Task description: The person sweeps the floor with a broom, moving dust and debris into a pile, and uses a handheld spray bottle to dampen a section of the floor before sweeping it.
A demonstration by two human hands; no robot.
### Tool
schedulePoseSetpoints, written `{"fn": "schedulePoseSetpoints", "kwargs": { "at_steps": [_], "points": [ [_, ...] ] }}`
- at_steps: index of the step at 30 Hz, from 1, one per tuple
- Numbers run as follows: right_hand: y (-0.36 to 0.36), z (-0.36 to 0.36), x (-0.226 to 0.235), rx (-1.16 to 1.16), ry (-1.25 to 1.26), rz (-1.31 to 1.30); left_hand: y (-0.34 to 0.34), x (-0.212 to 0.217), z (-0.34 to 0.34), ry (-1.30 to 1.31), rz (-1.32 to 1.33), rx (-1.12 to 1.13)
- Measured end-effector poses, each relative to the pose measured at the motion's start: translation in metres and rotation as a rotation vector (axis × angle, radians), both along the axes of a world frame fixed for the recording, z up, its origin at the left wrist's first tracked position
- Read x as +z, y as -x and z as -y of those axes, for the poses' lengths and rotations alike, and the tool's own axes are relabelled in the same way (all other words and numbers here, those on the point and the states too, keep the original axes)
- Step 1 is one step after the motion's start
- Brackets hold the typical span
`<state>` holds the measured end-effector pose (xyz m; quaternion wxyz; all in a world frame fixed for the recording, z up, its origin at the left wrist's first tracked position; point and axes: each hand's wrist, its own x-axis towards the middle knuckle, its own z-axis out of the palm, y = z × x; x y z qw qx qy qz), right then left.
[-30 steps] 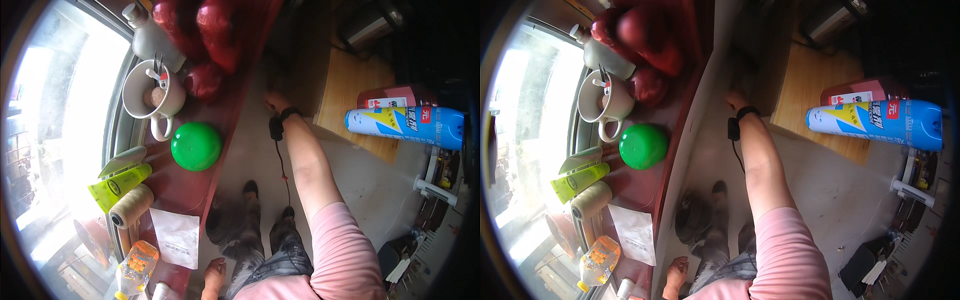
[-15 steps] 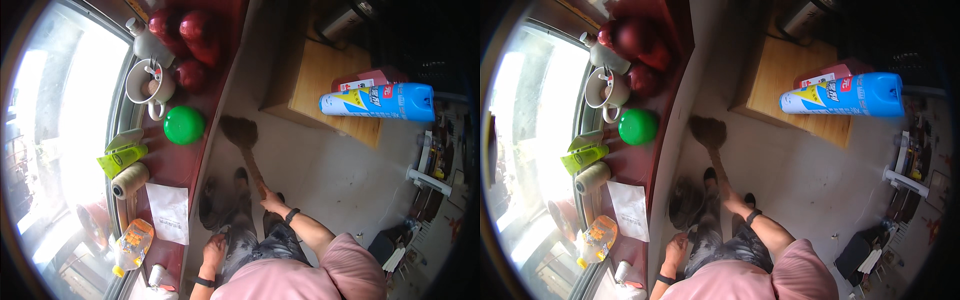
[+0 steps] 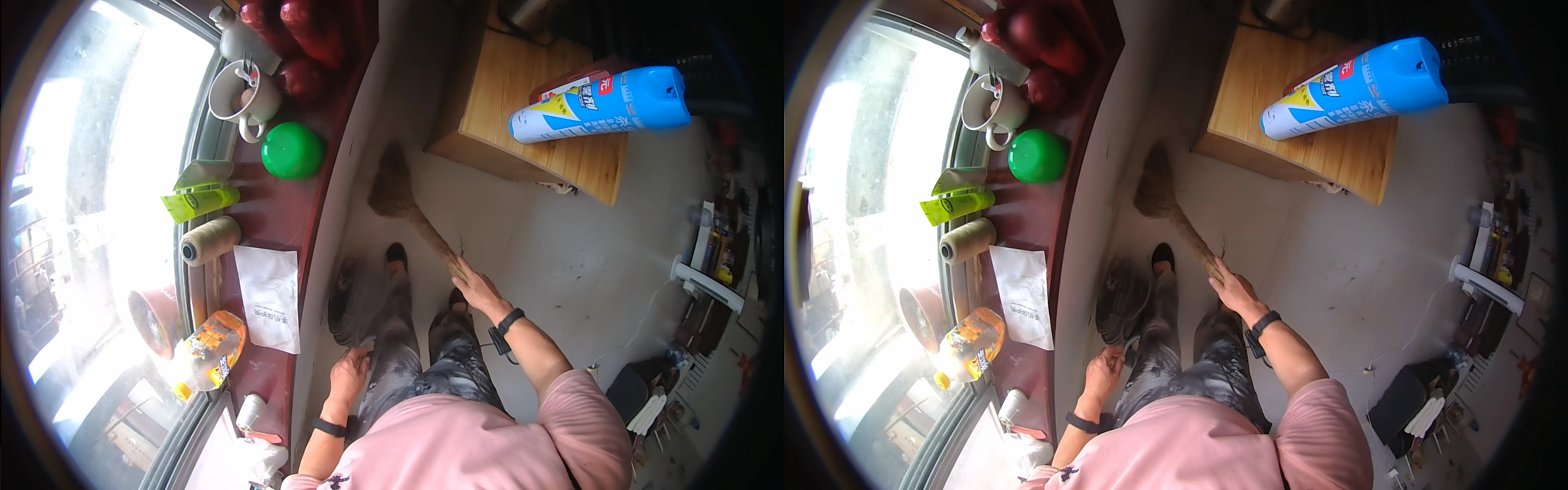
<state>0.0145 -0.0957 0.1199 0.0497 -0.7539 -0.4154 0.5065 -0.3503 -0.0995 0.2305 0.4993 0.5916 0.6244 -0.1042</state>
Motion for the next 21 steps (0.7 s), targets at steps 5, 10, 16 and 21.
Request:
{"fn": "schedulePoseSetpoints", "kwargs": {
  "at_steps": [5,10,16,21],
  "points": [
    [-0.001,-0.082,-0.035,0.157,0.207,0.067,0.002,-0.008,0.010,0.005,-0.026,-0.057],
    [-0.060,0.024,-0.049,-0.006,0.296,0.173,0.006,-0.003,0.014,0.016,-0.025,-0.030],
    [-0.107,0.175,-0.006,-0.255,0.559,0.404,-0.002,-0.002,0.010,-0.034,-0.021,-0.086],
    [-0.073,0.136,0.047,-0.200,0.374,0.270,-0.010,-0.003,0.009,-0.012,0.002,-0.065]
  ]
}}
